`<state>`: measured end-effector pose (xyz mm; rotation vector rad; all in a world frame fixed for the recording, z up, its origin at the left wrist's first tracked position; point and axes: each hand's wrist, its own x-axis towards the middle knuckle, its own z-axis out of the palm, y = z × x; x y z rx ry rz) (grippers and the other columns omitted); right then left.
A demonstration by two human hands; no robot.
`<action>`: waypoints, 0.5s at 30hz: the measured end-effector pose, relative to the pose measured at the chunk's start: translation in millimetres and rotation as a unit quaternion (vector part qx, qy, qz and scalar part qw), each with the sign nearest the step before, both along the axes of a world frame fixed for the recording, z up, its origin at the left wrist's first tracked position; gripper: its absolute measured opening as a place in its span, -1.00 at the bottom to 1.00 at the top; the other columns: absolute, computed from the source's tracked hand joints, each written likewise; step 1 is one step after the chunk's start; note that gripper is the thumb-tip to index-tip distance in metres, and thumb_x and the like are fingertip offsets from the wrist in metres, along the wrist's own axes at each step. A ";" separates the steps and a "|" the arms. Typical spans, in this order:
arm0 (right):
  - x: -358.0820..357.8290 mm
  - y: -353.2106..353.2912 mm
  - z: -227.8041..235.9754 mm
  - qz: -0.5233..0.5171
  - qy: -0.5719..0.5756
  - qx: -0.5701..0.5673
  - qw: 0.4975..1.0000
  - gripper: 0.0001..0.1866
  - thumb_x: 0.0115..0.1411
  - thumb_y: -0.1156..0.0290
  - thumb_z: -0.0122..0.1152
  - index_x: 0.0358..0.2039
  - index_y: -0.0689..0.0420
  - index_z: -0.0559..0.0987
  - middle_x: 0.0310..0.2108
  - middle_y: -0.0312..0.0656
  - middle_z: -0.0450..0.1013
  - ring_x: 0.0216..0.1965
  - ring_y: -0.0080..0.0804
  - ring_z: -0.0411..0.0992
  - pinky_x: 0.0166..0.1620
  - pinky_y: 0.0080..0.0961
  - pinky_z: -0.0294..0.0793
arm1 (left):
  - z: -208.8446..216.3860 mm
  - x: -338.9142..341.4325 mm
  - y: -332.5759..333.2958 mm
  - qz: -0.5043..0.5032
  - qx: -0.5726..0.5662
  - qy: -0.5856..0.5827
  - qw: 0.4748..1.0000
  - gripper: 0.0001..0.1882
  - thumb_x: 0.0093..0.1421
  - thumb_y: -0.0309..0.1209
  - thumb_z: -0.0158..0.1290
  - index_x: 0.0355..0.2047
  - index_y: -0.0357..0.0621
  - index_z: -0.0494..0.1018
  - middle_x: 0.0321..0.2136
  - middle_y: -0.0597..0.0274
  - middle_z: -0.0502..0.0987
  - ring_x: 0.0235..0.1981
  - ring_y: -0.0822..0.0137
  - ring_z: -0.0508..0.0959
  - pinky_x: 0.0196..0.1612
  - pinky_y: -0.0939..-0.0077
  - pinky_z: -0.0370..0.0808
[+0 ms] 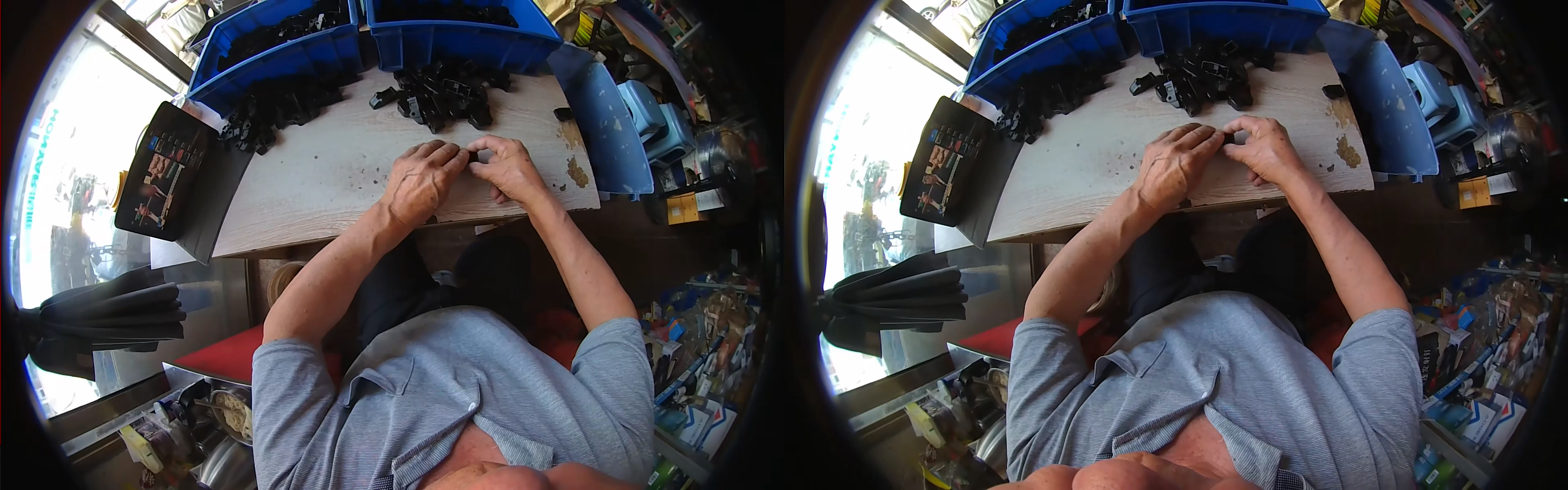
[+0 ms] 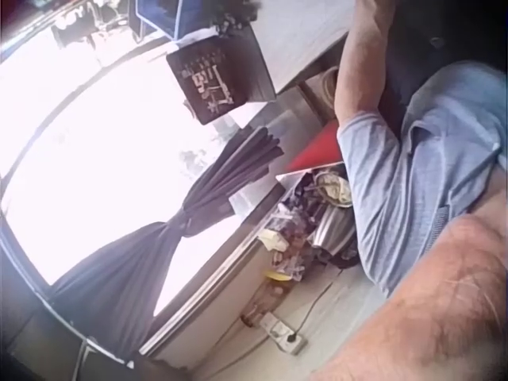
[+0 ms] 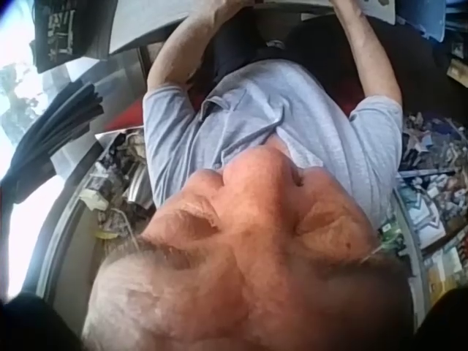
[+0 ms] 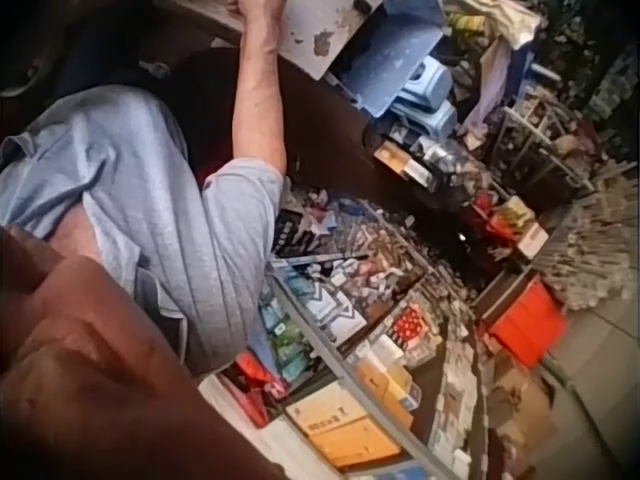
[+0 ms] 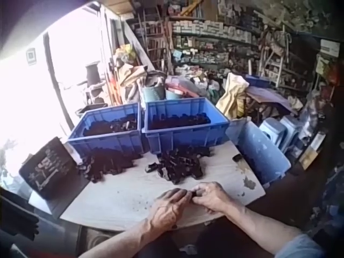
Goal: Assembling small black plastic components at a mechanical assembly station.
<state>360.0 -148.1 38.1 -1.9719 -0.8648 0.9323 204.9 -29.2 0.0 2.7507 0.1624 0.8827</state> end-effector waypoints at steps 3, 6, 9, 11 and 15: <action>-2.2 1.9 0.1 -0.001 -0.005 0.006 1.000 -0.69 0.18 0.43 0.30 -0.04 0.10 0.58 -0.72 -0.37 0.34 -0.79 -0.61 0.29 -0.75 -0.63 0.27 | -2.3 -1.3 1.8 -0.003 0.003 -0.003 1.000 -0.60 0.10 -0.48 0.08 -0.01 -0.10 0.55 -0.04 0.15 0.60 0.04 0.10 0.57 0.07 0.28 0.54; -1.2 1.5 -4.9 -0.002 -0.007 0.005 1.000 -0.67 0.15 0.42 0.34 -0.05 0.10 0.59 -0.71 -0.35 0.37 -0.77 -0.60 0.33 -0.73 -0.61 0.32 | -2.1 -0.2 5.0 -0.013 -0.011 -0.011 1.000 -0.63 0.11 -0.48 0.11 -0.03 -0.10 0.55 -0.06 0.14 0.60 0.01 0.07 0.57 0.05 0.25 0.53; 2.7 -0.5 -1.4 -0.005 0.000 0.010 1.000 -0.66 0.13 0.38 0.38 -0.08 0.14 0.59 -0.72 -0.35 0.36 -0.76 -0.60 0.33 -0.73 -0.61 0.32 | 2.3 -1.2 3.6 0.056 -0.030 -0.086 0.994 -0.67 0.13 -0.45 0.17 -0.05 -0.06 0.57 -0.13 0.14 0.62 -0.05 0.05 0.58 0.00 0.24 0.54; 0.2 -1.2 -2.1 -0.003 0.012 0.015 1.000 -0.65 0.13 0.35 0.39 -0.10 0.17 0.57 -0.73 -0.37 0.31 -0.78 -0.62 0.30 -0.74 -0.62 0.27 | 6.7 -11.3 24.1 0.140 -0.040 -0.089 0.985 -0.67 0.13 -0.43 0.20 -0.05 -0.04 0.57 -0.18 0.15 0.63 -0.08 0.04 0.57 -0.04 0.23 0.54; 6.8 -9.9 -3.6 -0.064 0.106 0.073 0.990 -0.61 0.12 0.28 0.43 -0.13 0.21 0.54 -0.75 -0.37 0.30 -0.77 -0.58 0.34 -0.70 -0.60 0.39 | 11.5 -30.1 90.2 0.333 -0.005 -0.086 0.939 -0.66 0.15 -0.35 0.21 -0.02 0.02 0.58 -0.26 0.14 0.65 -0.12 0.04 0.58 -0.08 0.20 0.53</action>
